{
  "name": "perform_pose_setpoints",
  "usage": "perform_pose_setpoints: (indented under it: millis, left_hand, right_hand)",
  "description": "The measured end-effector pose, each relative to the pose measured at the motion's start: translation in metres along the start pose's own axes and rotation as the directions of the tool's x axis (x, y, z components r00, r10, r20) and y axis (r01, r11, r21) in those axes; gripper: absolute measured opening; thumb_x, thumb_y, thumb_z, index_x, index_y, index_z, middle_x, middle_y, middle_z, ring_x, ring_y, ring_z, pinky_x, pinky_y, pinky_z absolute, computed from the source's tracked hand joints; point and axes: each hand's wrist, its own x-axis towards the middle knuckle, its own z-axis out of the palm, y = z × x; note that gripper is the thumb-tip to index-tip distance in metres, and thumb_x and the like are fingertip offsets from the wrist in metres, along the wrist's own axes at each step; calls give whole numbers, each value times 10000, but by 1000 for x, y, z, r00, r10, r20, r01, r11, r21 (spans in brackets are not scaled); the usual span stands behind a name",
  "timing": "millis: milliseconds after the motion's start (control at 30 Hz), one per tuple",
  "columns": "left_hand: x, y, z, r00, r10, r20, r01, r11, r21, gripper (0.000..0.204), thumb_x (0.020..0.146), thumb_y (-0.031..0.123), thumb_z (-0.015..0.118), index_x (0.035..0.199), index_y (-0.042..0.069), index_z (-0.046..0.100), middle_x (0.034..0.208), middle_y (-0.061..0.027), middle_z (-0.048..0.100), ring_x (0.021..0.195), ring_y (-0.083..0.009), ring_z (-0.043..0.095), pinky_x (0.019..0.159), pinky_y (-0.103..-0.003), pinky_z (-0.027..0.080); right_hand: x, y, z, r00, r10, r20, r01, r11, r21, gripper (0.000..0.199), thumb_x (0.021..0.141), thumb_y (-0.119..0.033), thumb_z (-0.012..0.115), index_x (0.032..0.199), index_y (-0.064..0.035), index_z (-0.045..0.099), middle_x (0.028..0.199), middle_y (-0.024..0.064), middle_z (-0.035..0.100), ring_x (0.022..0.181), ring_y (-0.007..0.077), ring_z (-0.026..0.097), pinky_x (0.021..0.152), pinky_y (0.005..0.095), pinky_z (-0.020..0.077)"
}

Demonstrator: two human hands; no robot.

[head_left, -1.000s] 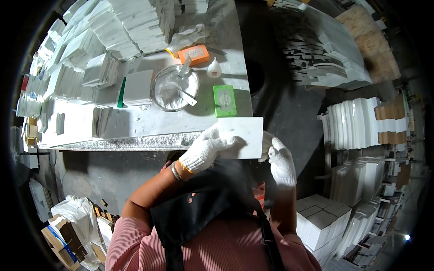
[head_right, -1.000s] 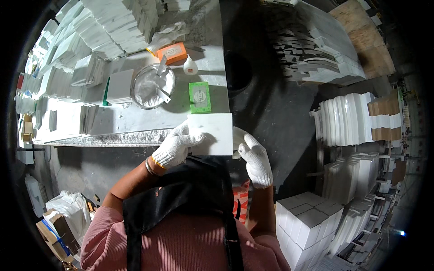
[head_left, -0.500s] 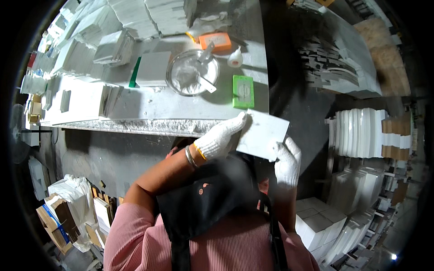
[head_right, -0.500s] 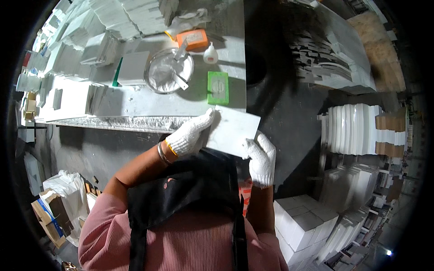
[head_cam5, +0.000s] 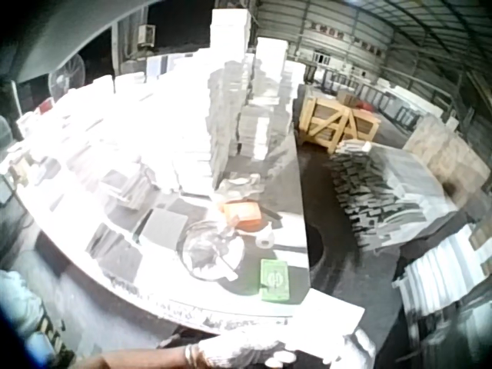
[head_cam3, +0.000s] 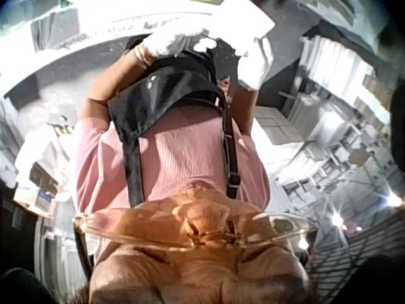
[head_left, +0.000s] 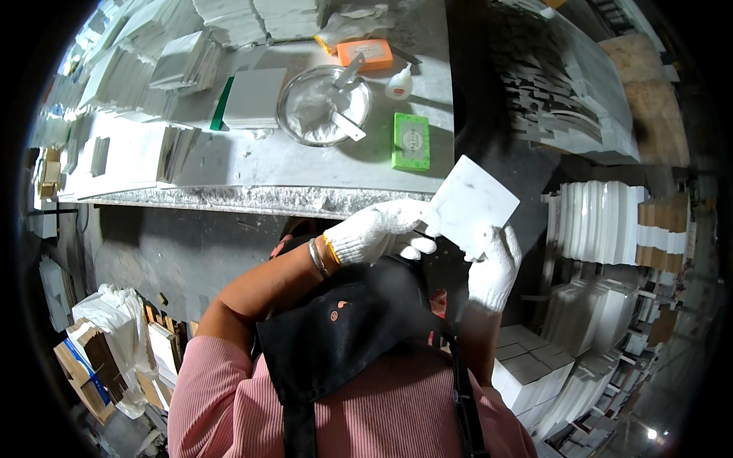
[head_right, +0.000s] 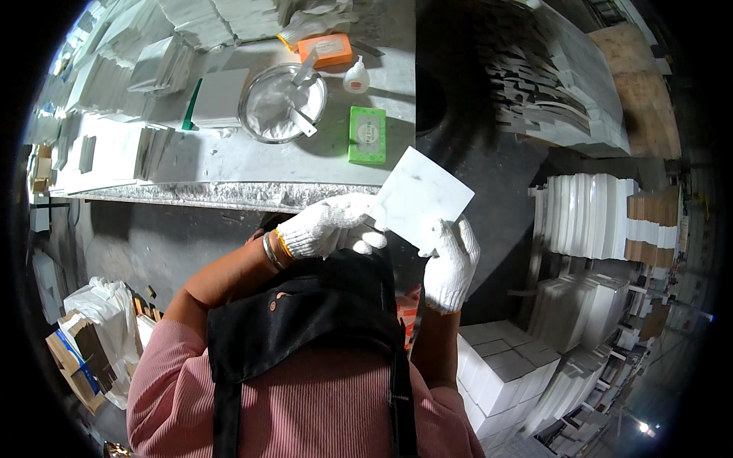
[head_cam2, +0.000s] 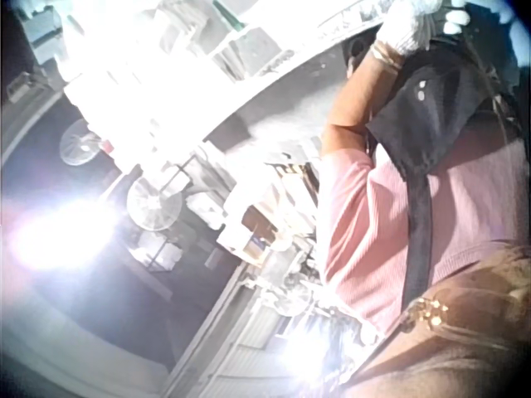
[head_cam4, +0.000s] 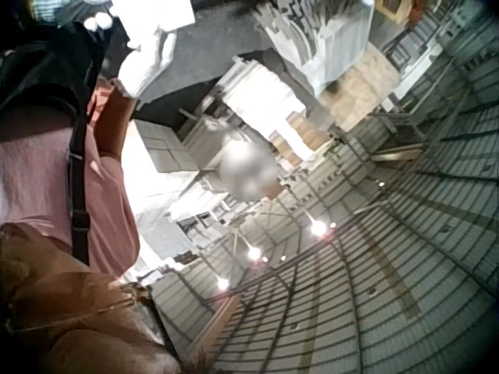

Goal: The person applies a white paste to the edges of white rectangular tiles using a small spatula, then smooths the edges with a green block. The person repeats this process on multiple tiles, stacking the finished ones on the table.

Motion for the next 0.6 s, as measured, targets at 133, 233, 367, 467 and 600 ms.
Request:
perform_pose_setpoints:
  millis: [133,233,367,467,600]
  left_hand:
    - [-1,-3,-2,1000,0,1,0,1000,-7,407,971,229,643,1305,17,549,1168,-70,646,1015,-183,665,840,-294,568]
    - [0,-2,-2,1000,-22,-7,22,999,26,381,968,230,648,1287,39,567,1152,-52,652,1022,-177,661,841,-295,562]
    - [-1,1,5,995,-57,-77,64,993,95,370,969,229,645,1289,58,574,1170,-56,653,1031,-176,659,836,-292,556]
    - [-1,-1,6,994,-61,-89,73,987,140,376,970,226,645,1299,58,571,1201,-69,649,1036,-178,658,839,-290,556]
    - [-6,-4,12,983,-10,-181,50,974,221,405,957,269,669,1289,53,582,1208,-85,655,1031,-184,660,843,-294,546]
  right_hand:
    - [-4,-2,9,999,-45,-21,44,998,-50,257,954,-128,600,1153,33,608,889,45,617,690,97,549,565,237,426]
    - [-5,-2,12,997,-74,-24,72,995,-72,264,954,-124,594,1161,40,609,886,43,614,688,90,535,577,233,419]
    - [-6,-2,13,995,-93,-40,88,990,-112,272,955,-127,596,1165,46,609,882,43,610,691,83,527,577,232,412]
    - [-5,2,7,996,-90,-17,89,994,-57,322,941,-99,645,1225,52,615,894,24,635,722,65,546,569,207,425]
    - [-4,10,7,997,-69,27,70,997,-46,263,944,-90,643,1170,44,627,905,32,644,732,73,561,571,219,431]
